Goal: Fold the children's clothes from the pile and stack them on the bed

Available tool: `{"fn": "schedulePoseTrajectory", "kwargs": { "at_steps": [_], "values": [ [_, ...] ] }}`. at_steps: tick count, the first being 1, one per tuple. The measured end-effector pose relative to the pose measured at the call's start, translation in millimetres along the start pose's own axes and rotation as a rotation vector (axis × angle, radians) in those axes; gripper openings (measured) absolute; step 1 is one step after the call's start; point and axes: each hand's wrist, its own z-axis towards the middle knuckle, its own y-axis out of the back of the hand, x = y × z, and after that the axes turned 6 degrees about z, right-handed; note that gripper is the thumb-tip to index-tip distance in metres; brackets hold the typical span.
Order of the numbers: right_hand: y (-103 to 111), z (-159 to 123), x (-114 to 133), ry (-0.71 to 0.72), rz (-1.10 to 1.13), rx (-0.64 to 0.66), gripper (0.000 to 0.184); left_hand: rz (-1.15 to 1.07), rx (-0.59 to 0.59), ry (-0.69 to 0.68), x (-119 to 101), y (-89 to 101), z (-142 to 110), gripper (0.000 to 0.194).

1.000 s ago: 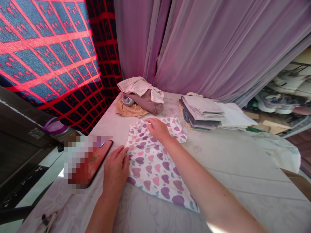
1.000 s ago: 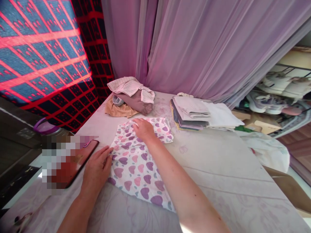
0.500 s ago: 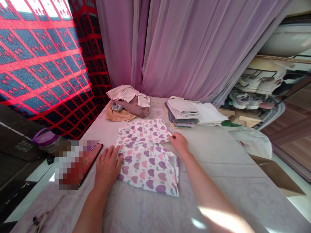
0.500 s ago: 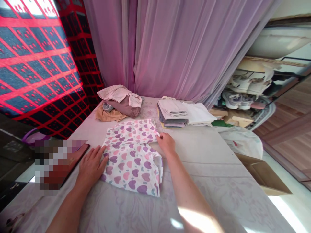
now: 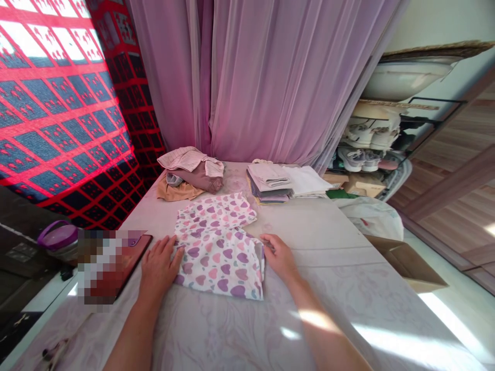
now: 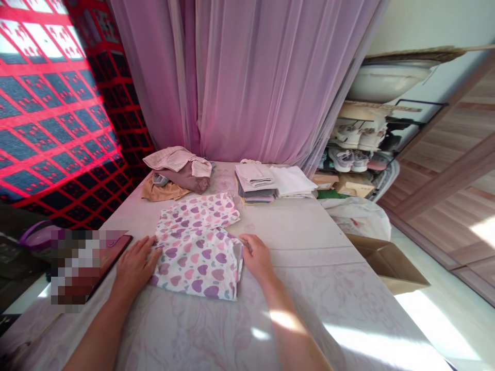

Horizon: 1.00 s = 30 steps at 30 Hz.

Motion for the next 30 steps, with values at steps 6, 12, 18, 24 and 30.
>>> {"fn": "schedulePoseTrajectory", "kwargs": {
  "at_steps": [6, 12, 18, 24, 30],
  "values": [
    [-6, -10, 0, 0.105, -0.082, -0.042, 0.037, -0.063, -0.145, -0.022, 1, -5.2, 1, 0.044],
    [-8, 12, 9, 0.098, -0.211, 0.098, 0.029, -0.012, -0.115, -0.043, 3, -7.6, 2, 0.042],
    [1, 19, 1, -0.064, -0.275, 0.060, 0.027, 0.007, -0.107, -0.057, 5, -6.2, 4, 0.044],
    [2, 20, -6, -0.087, -0.265, 0.070, 0.024, 0.054, -0.166, -0.062, -2, 0.2, 2, 0.046],
    [2, 18, -1, -0.019, -0.149, 0.097, 0.032, 0.089, -0.372, -0.138, -14, 17.7, -5, 0.039]
  ]
}}
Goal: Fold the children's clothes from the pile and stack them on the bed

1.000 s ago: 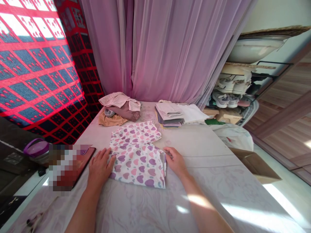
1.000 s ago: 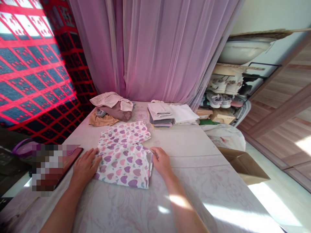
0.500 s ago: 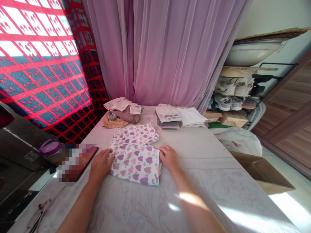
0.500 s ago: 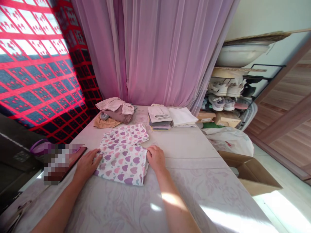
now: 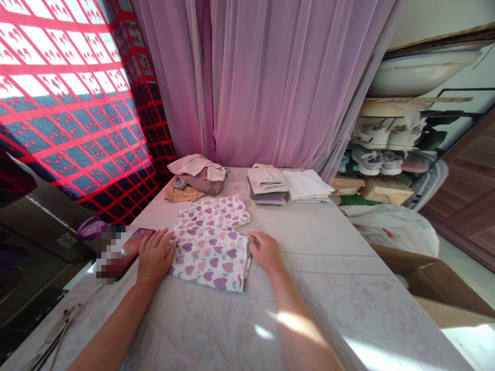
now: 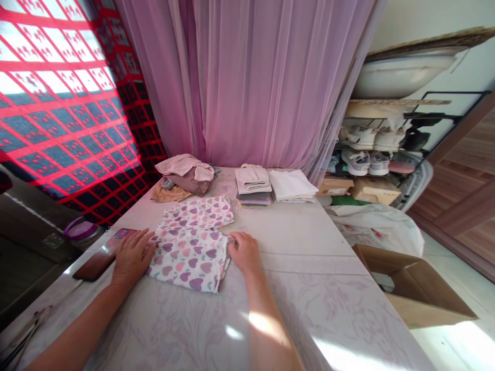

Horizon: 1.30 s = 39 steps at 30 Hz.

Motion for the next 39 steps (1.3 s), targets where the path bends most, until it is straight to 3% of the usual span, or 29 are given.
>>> {"fn": "schedulePoseTrajectory", "kwargs": {
  "at_steps": [5, 11, 16, 20, 27, 32, 39],
  "values": [
    [1, 0, 4, -0.010, -0.020, 0.036, 0.025, -0.070, -0.006, -0.028, -29, 9.9, 6, 0.031],
    [2, 2, 2, -0.035, 0.022, -0.027, 0.029, -0.240, 0.166, -0.222, -114, 14.3, 28, 0.027],
    [3, 2, 3, -0.090, 0.023, 0.002, 0.030, -0.328, 0.346, -0.216, -160, 5.5, 60, 0.030],
    [3, 4, 2, -0.126, 0.074, 0.000, 0.028, -0.379, 0.438, -0.185, -172, -3.1, 74, 0.029],
    [0, 5, -1, -0.110, 0.185, -0.043, 0.020, -0.426, 0.410, -0.195, -188, -5.9, 52, 0.042],
    [1, 5, -1, -0.092, 0.273, -0.042, 0.021, -0.436, 0.457, -0.183, -194, -7.2, 47, 0.035],
    [2, 5, -1, -0.068, 0.227, -0.038, 0.020, -0.504, 0.340, -0.196, -182, -0.4, 38, 0.040]
  ]
}}
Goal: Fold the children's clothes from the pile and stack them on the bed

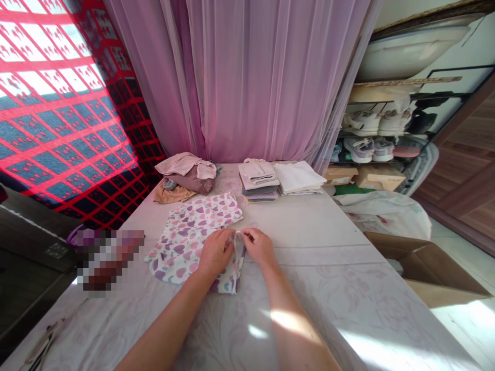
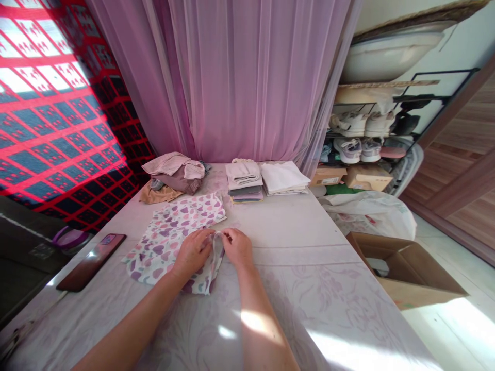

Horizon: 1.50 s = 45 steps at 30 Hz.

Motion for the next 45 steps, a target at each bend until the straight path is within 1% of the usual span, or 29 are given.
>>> {"fn": "schedulePoseTrajectory", "kwargs": {
  "at_steps": [2, 3, 5, 7, 8, 10, 12, 16, 18, 21, 25, 28, 30, 33, 34, 36, 38, 40, 42, 45],
  "values": [
    [0, -1, 0, -0.003, -0.015, -0.002, 0.020, -0.023, -0.023, -0.100, 1, 7.1, -13, 0.038],
    [1, -1, 0, -0.006, -0.023, 0.000, 0.020, -0.023, -0.009, -0.161, 0, 11.5, -20, 0.037],
    [1, -1, 0, -0.012, -0.038, 0.008, 0.020, -0.009, 0.071, -0.270, -3, 21.4, -35, 0.031],
    [1, -2, 0, -0.018, -0.049, 0.014, 0.020, 0.002, 0.189, -0.354, -8, 30.8, -47, 0.021],
    [1, -2, 0, -0.021, -0.054, 0.015, 0.020, 0.007, 0.247, -0.382, -10, 34.7, -51, 0.017],
    [1, -1, 0, -0.022, -0.065, 0.015, 0.020, 0.022, 0.329, -0.413, -12, 40.3, -57, 0.016],
    [1, -1, 0, -0.021, -0.076, 0.015, 0.020, 0.037, 0.359, -0.419, -9, 43.3, -58, 0.015],
    [1, -2, 2, -0.029, -0.084, 0.013, 0.020, 0.061, 0.369, -0.412, 1, 46.3, -55, 0.014],
    [1, -2, 2, -0.036, -0.082, 0.009, 0.020, 0.079, 0.376, -0.416, 6, 48.2, -53, 0.010],
    [0, -2, 0, -0.031, -0.073, 0.006, 0.019, 0.082, 0.346, -0.432, 8, 52.2, -50, 0.006],
    [-1, -1, -2, -0.022, -0.074, 0.019, 0.020, 0.020, 0.294, -0.425, -3, 58.4, -43, 0.009],
    [0, -1, -2, -0.018, -0.060, 0.034, 0.019, -0.001, 0.306, -0.480, -17, 61.3, -34, 0.012],
    [0, -1, -1, -0.016, -0.040, 0.044, 0.019, 0.033, 0.303, -0.550, -23, 62.9, -26, 0.016],
    [0, -1, 1, -0.016, 0.025, 0.048, 0.018, 0.163, 0.238, -0.628, -21, 68.4, -14, 0.022],
    [0, -1, 1, -0.017, 0.060, 0.044, 0.018, 0.216, 0.210, -0.617, -19, 71.2, -10, 0.025],
    [-1, -1, 2, -0.024, 0.148, 0.042, 0.019, 0.295, 0.160, -0.527, -13, 77.0, -3, 0.029],
    [-3, 0, 3, -0.042, 0.247, 0.058, 0.021, 0.311, 0.135, -0.400, -10, 80.5, 1, 0.027],
    [-5, 0, 4, -0.057, 0.340, 0.085, 0.024, 0.279, 0.146, -0.320, -9, 79.6, 0, 0.021],
    [-6, 0, 5, -0.056, 0.405, 0.107, 0.025, 0.235, 0.175, -0.295, -12, 74.2, -3, 0.019],
    [-7, 0, 7, -0.029, 0.433, 0.137, 0.024, 0.167, 0.208, -0.285, -13, 63.0, -9, 0.021]
  ]
}}
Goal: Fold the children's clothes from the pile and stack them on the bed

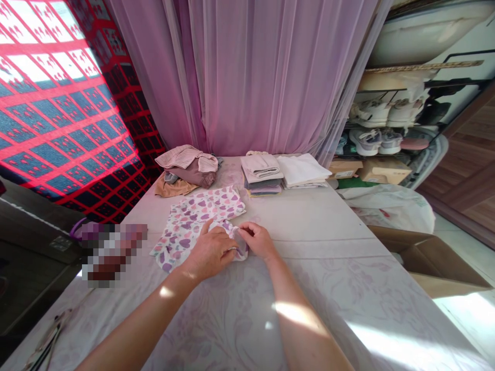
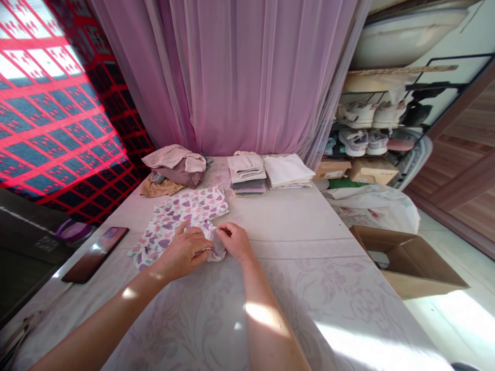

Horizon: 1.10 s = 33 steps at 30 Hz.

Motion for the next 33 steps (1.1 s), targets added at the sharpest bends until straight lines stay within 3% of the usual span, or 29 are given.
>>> {"fn": "schedulePoseTrajectory", "kwargs": {
  "at_steps": [4, 10, 15, 17, 21, 25, 29, 33],
  "values": [
    [-1, 0, 0, 0.023, -0.016, 0.004, 0.027, -0.023, 0.033, -0.086, -1, -8.8, -2, 0.024],
    [-4, 1, -2, -0.017, -0.010, -0.042, 0.028, 0.050, -0.073, -0.416, -11, -0.3, -7, 0.024],
    [-6, 1, -3, -0.017, 0.006, -0.018, 0.025, 0.016, -0.076, -0.478, -11, 6.7, -11, 0.021],
    [-6, 1, -3, -0.040, 0.031, -0.009, 0.025, 0.028, -0.069, -0.398, -5, 6.8, -10, 0.018],
    [-5, 2, -4, -0.099, 0.086, -0.015, 0.023, 0.087, -0.066, -0.094, 13, 1.4, -2, 0.015],
    [-4, 2, 0, -0.101, 0.133, 0.030, 0.020, -0.038, -0.008, 0.186, 24, -10.0, 4, 0.012],
    [-4, 2, 5, -0.089, 0.180, 0.080, 0.017, -0.215, 0.030, 0.266, 22, -16.5, 7, 0.021],
    [-5, 2, 7, -0.106, 0.241, 0.120, 0.019, -0.285, 0.031, 0.365, 19, -14.5, 9, 0.015]
  ]
}}
